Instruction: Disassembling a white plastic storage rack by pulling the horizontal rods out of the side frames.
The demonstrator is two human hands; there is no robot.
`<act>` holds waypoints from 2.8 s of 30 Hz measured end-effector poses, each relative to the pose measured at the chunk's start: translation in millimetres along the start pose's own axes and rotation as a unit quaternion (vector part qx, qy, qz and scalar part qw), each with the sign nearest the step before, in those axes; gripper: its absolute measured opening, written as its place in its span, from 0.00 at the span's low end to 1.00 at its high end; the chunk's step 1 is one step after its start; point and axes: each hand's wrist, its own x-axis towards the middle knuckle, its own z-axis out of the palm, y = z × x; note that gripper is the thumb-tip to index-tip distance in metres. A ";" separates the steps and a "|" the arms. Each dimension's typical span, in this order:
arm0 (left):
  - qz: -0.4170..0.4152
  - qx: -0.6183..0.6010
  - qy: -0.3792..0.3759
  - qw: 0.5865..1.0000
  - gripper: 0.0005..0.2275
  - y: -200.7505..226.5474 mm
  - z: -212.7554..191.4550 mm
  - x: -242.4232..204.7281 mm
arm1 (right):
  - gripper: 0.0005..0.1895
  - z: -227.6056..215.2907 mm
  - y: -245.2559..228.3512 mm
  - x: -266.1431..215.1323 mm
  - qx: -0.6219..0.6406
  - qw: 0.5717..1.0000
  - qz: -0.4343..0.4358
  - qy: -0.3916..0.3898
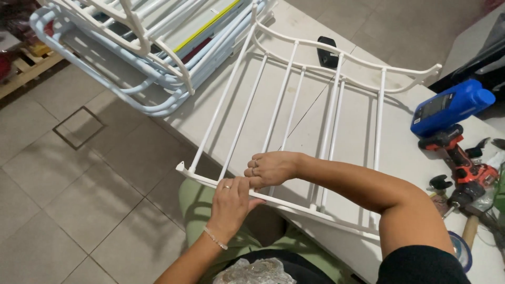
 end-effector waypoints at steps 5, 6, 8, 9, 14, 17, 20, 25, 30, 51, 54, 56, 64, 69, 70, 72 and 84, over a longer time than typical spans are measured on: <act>0.017 -0.060 -0.004 0.998 0.29 -8.6 21.8 -3.2 | 0.22 10.0 3.2 -7.5 -0.003 1.000 0.006 -0.013; 0.012 -0.057 -0.004 0.998 0.29 -7.5 19.5 -2.7 | 0.22 10.5 3.1 -7.6 -0.001 1.000 0.001 -0.013; 0.005 -0.075 -0.028 0.997 0.27 -2.9 14.8 0.4 | 0.23 8.4 3.9 -9.1 0.000 1.000 -0.007 -0.004; -0.002 -0.073 -0.027 0.997 0.27 -0.8 14.9 -1.4 | 0.23 10.7 2.7 -9.1 0.003 1.000 -0.013 -0.005; 0.002 -0.103 0.009 0.995 0.32 -0.3 22.3 -17.3 | 0.29 9.8 17.2 -24.2 0.009 0.999 0.035 0.011; -0.003 -0.104 0.028 0.994 0.32 2.9 19.1 -4.1 | 0.30 27.1 8.6 -23.7 -0.001 0.999 0.041 0.031; -0.013 -0.087 0.026 0.996 0.30 5.8 10.0 -7.4 | 0.32 20.4 -0.2 -18.5 -0.020 0.996 0.064 0.064; -0.016 -0.045 0.170 0.984 0.23 5.6 49.2 -84.7 | 0.24 -9.3 -13.5 -49.4 -0.033 0.979 0.129 0.156; 0.020 -0.089 0.107 0.990 0.15 32.1 82.6 -90.6 | 0.14 8.9 -23.8 -72.4 0.026 0.986 0.142 -0.080; 0.068 -0.071 -0.023 0.995 0.20 34.1 72.9 -46.2 | 0.20 36.7 -30.5 -49.1 0.178 0.968 0.059 -0.169; 0.059 -0.064 -0.006 0.996 0.22 37.6 73.7 -56.2 | 0.16 45.6 -33.9 -49.6 0.172 0.980 0.024 -0.099; 0.059 -0.080 0.024 0.995 0.22 40.0 70.6 -62.8 | 0.17 49.0 -40.3 -46.3 0.171 0.979 0.024 -0.108; 0.067 -0.077 0.085 0.991 0.21 42.4 52.5 -55.9 | 0.23 51.9 -48.2 -45.6 0.158 0.986 0.029 -0.052; 0.093 -0.030 0.076 0.992 0.27 29.3 69.1 -78.6 | 0.29 46.8 -49.4 -45.3 0.135 0.989 0.056 -0.030; 0.090 -0.068 0.035 0.993 0.24 26.1 63.9 -77.7 | 0.32 41.4 -50.7 -47.3 0.119 0.991 0.057 -0.035; 0.084 -0.101 0.000 0.991 0.21 16.6 73.7 -64.7 | 0.35 29.6 -33.5 -52.6 0.097 0.993 0.052 -0.041; 0.078 -0.037 0.058 0.995 0.08 35.5 106.7 -80.7 | 0.37 16.0 -28.5 -20.9 0.231 0.961 0.105 -0.112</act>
